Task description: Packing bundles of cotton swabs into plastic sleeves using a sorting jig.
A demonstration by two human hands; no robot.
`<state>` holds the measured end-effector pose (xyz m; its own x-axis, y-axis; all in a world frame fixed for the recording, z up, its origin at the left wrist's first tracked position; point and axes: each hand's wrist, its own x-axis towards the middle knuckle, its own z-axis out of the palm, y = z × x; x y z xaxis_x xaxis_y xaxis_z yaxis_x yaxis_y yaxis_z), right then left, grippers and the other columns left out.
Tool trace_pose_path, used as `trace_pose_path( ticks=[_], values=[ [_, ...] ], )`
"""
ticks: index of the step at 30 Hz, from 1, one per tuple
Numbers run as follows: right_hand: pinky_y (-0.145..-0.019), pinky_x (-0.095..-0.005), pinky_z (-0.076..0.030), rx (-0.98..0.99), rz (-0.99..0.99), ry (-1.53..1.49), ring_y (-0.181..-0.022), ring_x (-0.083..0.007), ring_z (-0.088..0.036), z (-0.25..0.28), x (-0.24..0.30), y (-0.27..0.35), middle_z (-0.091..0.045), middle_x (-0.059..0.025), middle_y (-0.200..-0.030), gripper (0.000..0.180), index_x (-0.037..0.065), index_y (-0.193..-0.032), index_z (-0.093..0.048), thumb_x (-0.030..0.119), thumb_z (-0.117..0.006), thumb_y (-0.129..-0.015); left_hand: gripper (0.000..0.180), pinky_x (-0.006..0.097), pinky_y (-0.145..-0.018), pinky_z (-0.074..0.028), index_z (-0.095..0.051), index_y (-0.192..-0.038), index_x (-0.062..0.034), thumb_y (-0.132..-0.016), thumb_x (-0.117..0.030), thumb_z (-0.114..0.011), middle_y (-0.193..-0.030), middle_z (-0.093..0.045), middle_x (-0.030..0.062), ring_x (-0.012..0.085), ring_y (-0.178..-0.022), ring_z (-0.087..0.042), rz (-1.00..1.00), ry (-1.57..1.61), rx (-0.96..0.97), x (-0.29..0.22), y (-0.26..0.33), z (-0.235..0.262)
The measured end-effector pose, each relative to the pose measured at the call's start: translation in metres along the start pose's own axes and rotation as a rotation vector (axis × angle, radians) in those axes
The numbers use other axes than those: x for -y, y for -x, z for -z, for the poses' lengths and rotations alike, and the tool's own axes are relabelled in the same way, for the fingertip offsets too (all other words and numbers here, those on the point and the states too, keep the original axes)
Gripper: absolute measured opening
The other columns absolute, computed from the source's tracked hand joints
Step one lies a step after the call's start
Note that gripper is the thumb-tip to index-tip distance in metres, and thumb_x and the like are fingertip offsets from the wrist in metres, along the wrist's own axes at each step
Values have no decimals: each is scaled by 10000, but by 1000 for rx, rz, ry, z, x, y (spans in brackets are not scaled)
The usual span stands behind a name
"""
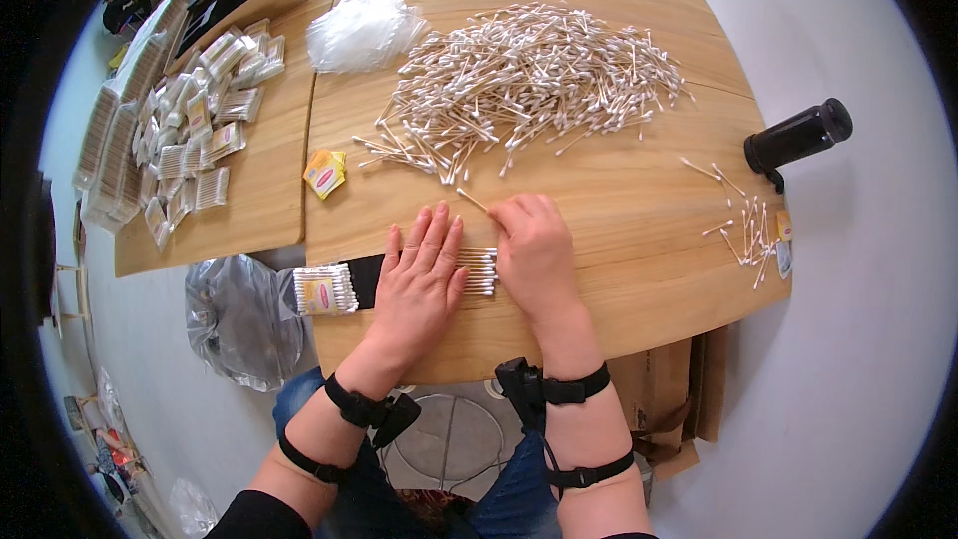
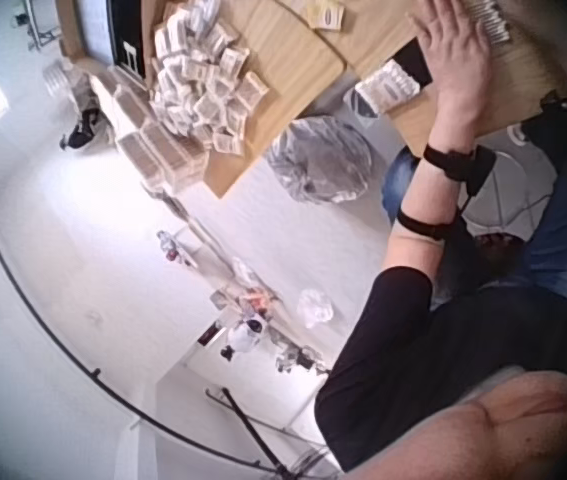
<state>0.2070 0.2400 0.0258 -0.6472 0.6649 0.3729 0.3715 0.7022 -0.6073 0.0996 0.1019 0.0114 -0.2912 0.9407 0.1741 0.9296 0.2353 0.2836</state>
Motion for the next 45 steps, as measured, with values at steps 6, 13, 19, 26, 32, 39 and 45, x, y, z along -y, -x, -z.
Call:
trace_pose_path(
  ticks=[6, 13, 19, 26, 32, 39, 45],
  values=[
    [-772, -425, -488, 186, 28, -54, -868, -331, -585, 4, 4, 3, -621, -129, -834, 155, 23, -893, -685, -37, -618, -767, 584, 470, -1211, -141, -398, -1494, -83, -975, -315, -531, -1585, -323, 100, 240, -1485, -257, -3, -24, -28, 1, 1, -3],
    [-914, -413, -481, 152, 5, -27, -1084, -349, -581, 16, 22, 24, -638, -179, -1124, 301, 12, -1130, -671, 21, -607, -836, 562, 471, -1206, -161, -426, -1477, -92, -977, -331, -521, -1562, -373, 80, 231, -1463, -310, 9, -23, -40, 2, 2, -6],
    [-1187, -521, -201, 389, 41, 395, -1448, -357, -300, 6, 42, 56, -368, -216, -1526, 678, -28, -1475, -358, 225, -612, -899, 552, 485, -1204, -154, -438, -1468, -82, -979, -329, -503, -1557, -380, 84, 234, -1459, -316, -2, -5, -60, 1, 1, -8],
    [-1187, -544, -170, 405, -4, 444, -1452, -353, -294, -1, 43, 59, -336, -205, -1550, 686, -16, -1493, -337, 244, -594, -912, 557, 488, -1205, -145, -432, -1471, -70, -981, -327, -498, -1568, -361, 85, 239, -1467, -299, 14, 29, -66, 1, 3, -8],
    [-1185, -545, -170, 436, -19, 477, -1455, -358, -284, 1, 51, 61, -321, -215, -1555, 680, -29, -1492, -328, 256, -578, -927, 572, 491, -1203, -152, -410, -1480, -54, -988, -335, -487, -1568, -359, 100, 242, -1466, -302, 5, 102, -58, 3, 5, -7],
    [-1190, -548, -149, 443, -26, 489, -1469, -359, -255, -3, 49, 60, -291, -220, -1568, 678, -37, -1505, -285, 263, -543, -954, 607, 491, -1204, -143, -372, -1502, -54, -985, -352, -488, -1578, -340, 104, 248, -1469, -298, 20, 90, -41, 5, 6, -1],
    [-1197, -547, -131, 462, -21, 484, -1479, -328, -243, -3, 51, 60, -289, -197, -1577, 675, -25, -1514, -275, 270, -532, -963, 256, 454, -1014, -389, -589, -1162, -21, -958, -173, -558, -1234, -583, 160, 323, -1172, -528, 103, 261, -239, 43, 14, 46]
  ],
)
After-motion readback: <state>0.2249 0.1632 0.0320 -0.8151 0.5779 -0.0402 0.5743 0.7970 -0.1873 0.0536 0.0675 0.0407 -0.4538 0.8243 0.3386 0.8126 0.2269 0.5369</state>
